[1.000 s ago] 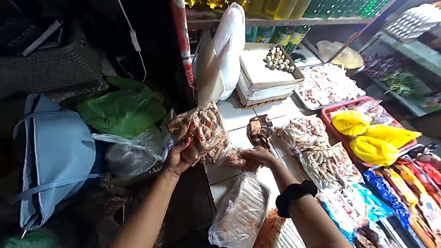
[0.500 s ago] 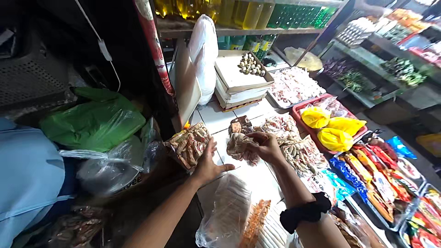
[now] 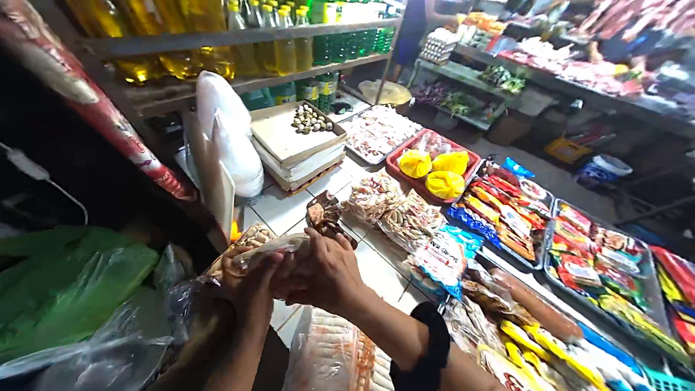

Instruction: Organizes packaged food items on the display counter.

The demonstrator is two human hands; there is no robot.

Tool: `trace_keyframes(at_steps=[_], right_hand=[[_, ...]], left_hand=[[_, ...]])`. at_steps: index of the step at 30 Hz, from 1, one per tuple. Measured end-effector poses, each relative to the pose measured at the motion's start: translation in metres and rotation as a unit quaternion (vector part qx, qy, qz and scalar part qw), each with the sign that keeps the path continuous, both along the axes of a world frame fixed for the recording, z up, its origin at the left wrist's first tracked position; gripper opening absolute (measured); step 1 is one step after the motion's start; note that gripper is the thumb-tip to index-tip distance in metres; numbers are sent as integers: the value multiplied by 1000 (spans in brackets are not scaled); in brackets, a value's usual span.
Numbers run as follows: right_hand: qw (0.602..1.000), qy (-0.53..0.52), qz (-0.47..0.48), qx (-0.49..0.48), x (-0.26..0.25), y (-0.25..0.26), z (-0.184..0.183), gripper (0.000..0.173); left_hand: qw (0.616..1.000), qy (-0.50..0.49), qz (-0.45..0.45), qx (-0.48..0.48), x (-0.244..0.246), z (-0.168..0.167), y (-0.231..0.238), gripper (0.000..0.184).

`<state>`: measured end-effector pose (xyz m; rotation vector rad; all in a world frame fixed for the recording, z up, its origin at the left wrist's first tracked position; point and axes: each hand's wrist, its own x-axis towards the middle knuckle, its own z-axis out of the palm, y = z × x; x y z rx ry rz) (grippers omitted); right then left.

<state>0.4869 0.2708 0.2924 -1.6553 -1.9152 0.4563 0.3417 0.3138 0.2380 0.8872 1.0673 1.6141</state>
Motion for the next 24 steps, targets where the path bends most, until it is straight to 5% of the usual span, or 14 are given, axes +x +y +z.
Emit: trace_keyframes(at_steps=[3, 6, 9, 13, 16, 19, 24], right_hand=[[995, 98, 16, 3, 1, 7, -3, 80], [987, 152, 52, 26, 9, 7, 3, 62], [989, 99, 111, 14, 13, -3, 29, 62], [965, 188, 183, -6, 31, -2, 42, 64], [908, 409, 93, -12, 42, 6, 29, 77], [868, 490, 36, -64, 41, 5, 13, 104], [845, 530, -30, -69, 34, 1, -7, 48]], left_hand=[[973, 217, 39, 73, -23, 23, 3, 43], [864, 462, -55, 191, -72, 46, 10, 93], [788, 530, -225, 218, -83, 68, -2, 127], [896, 310, -286, 138, -73, 51, -19, 79], [966, 131, -224, 9, -56, 36, -28, 70], [987, 33, -144, -66, -34, 37, -24, 48], [973, 57, -210, -76, -28, 33, -15, 65]])
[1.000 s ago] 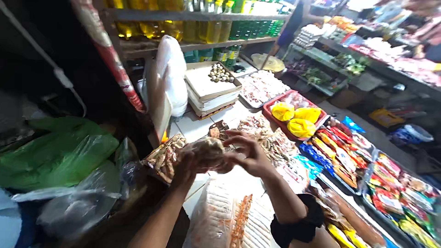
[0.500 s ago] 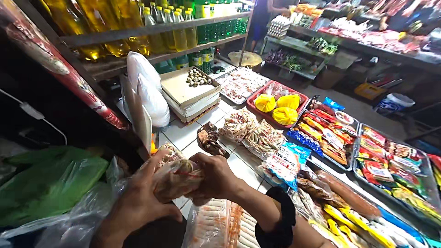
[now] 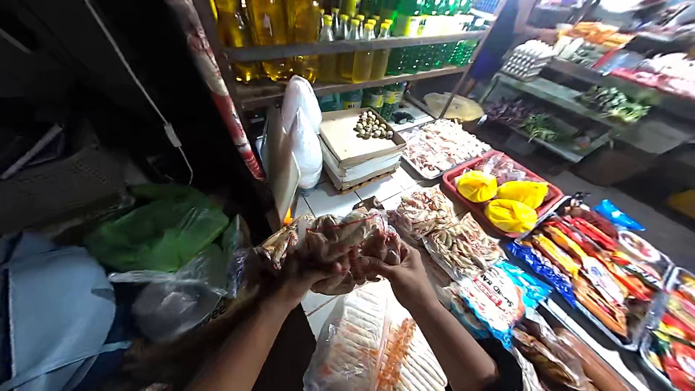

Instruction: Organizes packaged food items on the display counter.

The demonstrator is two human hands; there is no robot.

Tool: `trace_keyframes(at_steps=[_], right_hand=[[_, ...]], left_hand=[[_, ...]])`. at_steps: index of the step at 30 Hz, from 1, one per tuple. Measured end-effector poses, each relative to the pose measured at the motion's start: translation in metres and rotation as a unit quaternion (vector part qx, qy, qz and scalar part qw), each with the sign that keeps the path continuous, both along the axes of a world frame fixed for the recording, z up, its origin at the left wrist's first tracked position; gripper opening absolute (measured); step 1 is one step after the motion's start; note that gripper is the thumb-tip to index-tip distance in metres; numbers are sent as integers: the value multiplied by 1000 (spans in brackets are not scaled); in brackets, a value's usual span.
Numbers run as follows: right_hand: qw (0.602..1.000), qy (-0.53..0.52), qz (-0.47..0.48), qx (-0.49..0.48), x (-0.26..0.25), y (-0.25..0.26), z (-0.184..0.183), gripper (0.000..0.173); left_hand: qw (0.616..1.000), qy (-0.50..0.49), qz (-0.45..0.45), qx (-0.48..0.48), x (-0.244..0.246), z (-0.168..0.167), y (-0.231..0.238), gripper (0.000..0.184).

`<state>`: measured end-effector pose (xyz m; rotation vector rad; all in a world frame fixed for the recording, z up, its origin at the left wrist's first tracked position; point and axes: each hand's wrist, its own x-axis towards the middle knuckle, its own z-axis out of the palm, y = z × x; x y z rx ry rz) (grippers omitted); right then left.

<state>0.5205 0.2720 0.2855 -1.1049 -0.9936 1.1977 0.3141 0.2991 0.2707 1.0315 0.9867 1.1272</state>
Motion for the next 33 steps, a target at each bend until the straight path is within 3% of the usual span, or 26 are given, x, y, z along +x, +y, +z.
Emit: trace_keyframes(at_steps=[3, 6, 9, 10, 12, 13, 16, 20, 24, 26, 28, 29, 33], right_hand=[[998, -56, 10, 15, 15, -3, 3, 46], [992, -113, 22, 48, 29, -4, 1, 47], [991, -120, -17, 53, 49, 7, -8, 48], [988, -145, -26, 51, 57, 10, -11, 48], [975, -215, -14, 52, 76, 17, -15, 51], [966, -251, -4, 59, 89, 23, -13, 54], [944, -316, -49, 80, 129, 47, -8, 51], [959, -207, -191, 34, 180, 93, 6, 32], [946, -180, -268, -35, 221, 124, -9, 43], [919, -283, -256, -98, 247, 133, -39, 52], [854, -437, -196, -203, 260, 136, -67, 72], [822, -490, -175, -232, 255, 136, -76, 74], [769, -604, -198, -69, 217, 154, -108, 52]], left_hand=[[997, -28, -60, 48, 0, -6, 17, 97], [994, -41, -97, 18, 12, -13, 31, 89], [984, -63, -159, -40, 29, -31, 29, 105], [983, -69, -151, -81, 39, -36, 28, 95], [981, -65, -105, -150, 66, -40, 37, 36], [983, -51, -90, -154, 79, -39, 51, 22], [984, -17, -136, -111, 120, -26, 110, 34], [980, 21, -163, -115, 188, 6, 178, 27], [990, 27, -106, -85, 248, -9, 220, 31], [988, 125, -76, -54, 272, -44, 227, 51], [948, 292, -125, -12, 283, -84, 214, 85], [923, 352, -152, 2, 286, -93, 203, 93], [921, 368, -126, 15, 301, -100, 185, 77]])
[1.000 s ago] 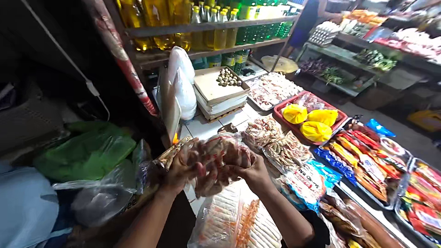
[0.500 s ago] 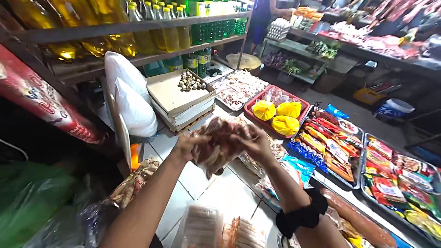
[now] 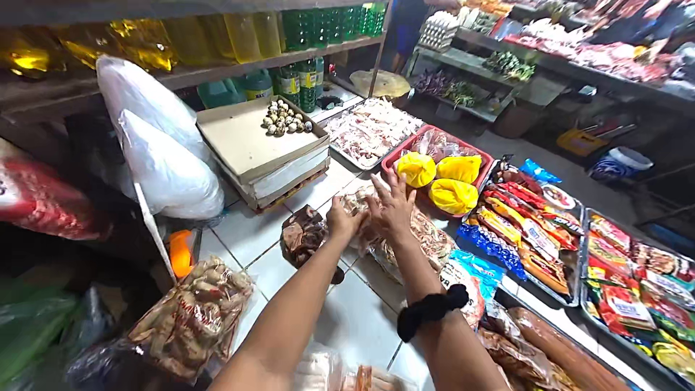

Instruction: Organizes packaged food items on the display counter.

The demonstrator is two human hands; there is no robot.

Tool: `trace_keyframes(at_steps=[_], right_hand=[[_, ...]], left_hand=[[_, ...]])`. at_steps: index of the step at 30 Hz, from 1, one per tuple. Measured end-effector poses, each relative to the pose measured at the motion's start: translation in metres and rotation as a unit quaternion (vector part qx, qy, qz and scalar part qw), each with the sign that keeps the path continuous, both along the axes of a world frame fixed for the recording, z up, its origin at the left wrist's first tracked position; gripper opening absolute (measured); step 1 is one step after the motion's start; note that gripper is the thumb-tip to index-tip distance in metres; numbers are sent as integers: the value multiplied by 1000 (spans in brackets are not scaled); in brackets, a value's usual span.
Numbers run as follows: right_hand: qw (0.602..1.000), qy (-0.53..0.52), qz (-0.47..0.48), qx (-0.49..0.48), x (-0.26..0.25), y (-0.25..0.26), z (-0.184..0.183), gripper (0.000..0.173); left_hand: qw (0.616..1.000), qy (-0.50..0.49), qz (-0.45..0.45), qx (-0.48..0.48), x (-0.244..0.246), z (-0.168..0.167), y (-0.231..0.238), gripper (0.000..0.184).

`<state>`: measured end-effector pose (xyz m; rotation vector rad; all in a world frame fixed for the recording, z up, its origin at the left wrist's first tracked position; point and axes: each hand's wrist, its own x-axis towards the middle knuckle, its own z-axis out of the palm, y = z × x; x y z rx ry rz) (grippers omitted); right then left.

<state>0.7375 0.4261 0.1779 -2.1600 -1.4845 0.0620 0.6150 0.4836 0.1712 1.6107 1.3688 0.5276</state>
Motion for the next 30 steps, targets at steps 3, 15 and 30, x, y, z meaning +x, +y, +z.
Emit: trace_keyframes(at_steps=[3, 15, 30], right_hand=[[986, -16, 48, -158, -17, 12, -17, 65], [970, 16, 237, 55, -168, -10, 12, 49], [788, 355, 353, -358, -277, 15, -55, 36]], left_hand=[[999, 3, -20, -37, -11, -5, 1, 71], [917, 74, 361, 154, -340, -48, -109, 84], [881, -280, 370, -97, -353, -47, -163, 36]])
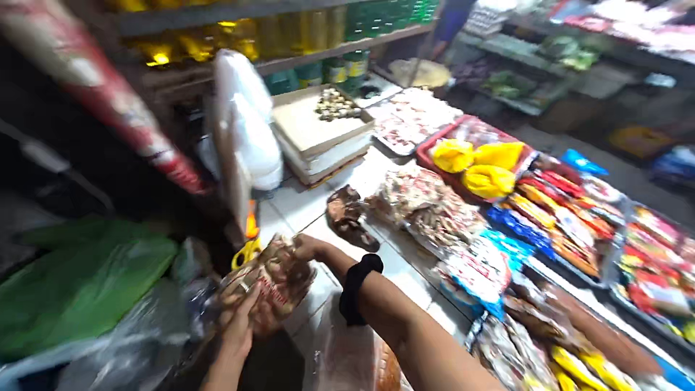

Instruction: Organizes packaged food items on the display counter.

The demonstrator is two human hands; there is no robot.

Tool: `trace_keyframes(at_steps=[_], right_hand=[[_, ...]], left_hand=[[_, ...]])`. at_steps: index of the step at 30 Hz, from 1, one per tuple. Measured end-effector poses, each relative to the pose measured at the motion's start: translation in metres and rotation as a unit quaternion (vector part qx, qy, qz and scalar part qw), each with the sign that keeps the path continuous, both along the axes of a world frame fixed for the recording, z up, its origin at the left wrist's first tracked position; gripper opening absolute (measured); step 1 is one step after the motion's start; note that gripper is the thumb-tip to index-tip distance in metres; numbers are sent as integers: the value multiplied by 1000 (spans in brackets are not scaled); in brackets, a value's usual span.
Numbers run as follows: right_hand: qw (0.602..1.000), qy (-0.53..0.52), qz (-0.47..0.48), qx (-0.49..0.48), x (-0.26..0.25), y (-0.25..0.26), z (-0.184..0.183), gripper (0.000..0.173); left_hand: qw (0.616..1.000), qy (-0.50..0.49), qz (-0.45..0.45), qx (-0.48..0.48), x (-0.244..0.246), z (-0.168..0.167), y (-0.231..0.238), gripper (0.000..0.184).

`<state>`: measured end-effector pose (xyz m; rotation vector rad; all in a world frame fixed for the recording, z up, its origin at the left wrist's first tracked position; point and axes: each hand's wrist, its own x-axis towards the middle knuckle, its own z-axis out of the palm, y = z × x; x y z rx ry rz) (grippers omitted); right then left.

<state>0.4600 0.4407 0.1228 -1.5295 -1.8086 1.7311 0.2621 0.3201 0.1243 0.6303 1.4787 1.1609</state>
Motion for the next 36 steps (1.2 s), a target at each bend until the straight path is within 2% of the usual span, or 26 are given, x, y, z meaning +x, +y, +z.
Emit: trace_keyframes(at_steps=[2, 5, 8, 11, 13, 14, 16, 18, 19, 20, 21, 23, 27, 29, 31, 32, 33, 35, 36], right_hand=[[995, 80, -53, 20, 29, -19, 36, 36], [976, 111, -172, 72, 94, -42, 117, 41], [948, 1, -262, 181, 172, -42, 169, 42], [887, -116, -359, 265, 248, -38, 206, 54], [846, -148, -424, 289, 289, -33, 219, 61], [830, -155, -445, 298, 307, -27, 216, 62], [831, -178, -453, 269, 336, -18, 190, 68], [842, -202, -450, 220, 349, -21, 122, 78], [832, -203, -459, 235, 354, -19, 78, 79], [834, -191, -461, 236, 355, -15, 54, 78], [860, -163, -445, 188, 355, -12, 61, 75], [881, -150, -420, 158, 356, 0, 84, 70], [895, -163, -332, 249, 347, 17, 112, 66], [869, -165, -327, 332, 339, 16, 93, 61], [846, -173, -369, 345, 342, 21, 47, 60], [842, -176, -399, 317, 345, 23, 36, 62], [842, -183, -420, 284, 347, 23, 39, 66], [855, -165, -443, 212, 350, 13, 59, 83], [860, -152, -450, 188, 357, 8, 57, 93]], left_hand=[[998, 0, -36, 42, 17, 27, 3, 39], [980, -24, -170, 102, 68, 89, 36, 41], [956, -48, -269, 110, 144, 139, 85, 39], [927, -88, -347, 110, 226, 164, 127, 51], [925, -61, -362, 95, 273, 177, 147, 62], [933, -44, -350, 77, 293, 177, 154, 66], [947, -3, -318, 40, 323, 155, 161, 70], [954, 14, -300, -24, 339, 97, 162, 74], [952, -1, -302, -55, 343, 68, 162, 74], [954, -28, -291, -69, 346, 51, 160, 72], [957, -59, -274, -71, 349, 45, 160, 67], [962, -102, -243, -72, 352, 54, 161, 59], [966, -146, -203, -70, 350, 53, 153, 63], [969, -149, -179, -77, 349, 54, 147, 66], [971, -143, -169, -88, 349, 51, 146, 68], [969, -146, -174, -92, 349, 52, 148, 68], [966, -155, -182, -95, 349, 58, 152, 66], [961, -182, -178, -111, 348, 65, 156, 61], [959, -193, -171, -115, 349, 67, 156, 60]])
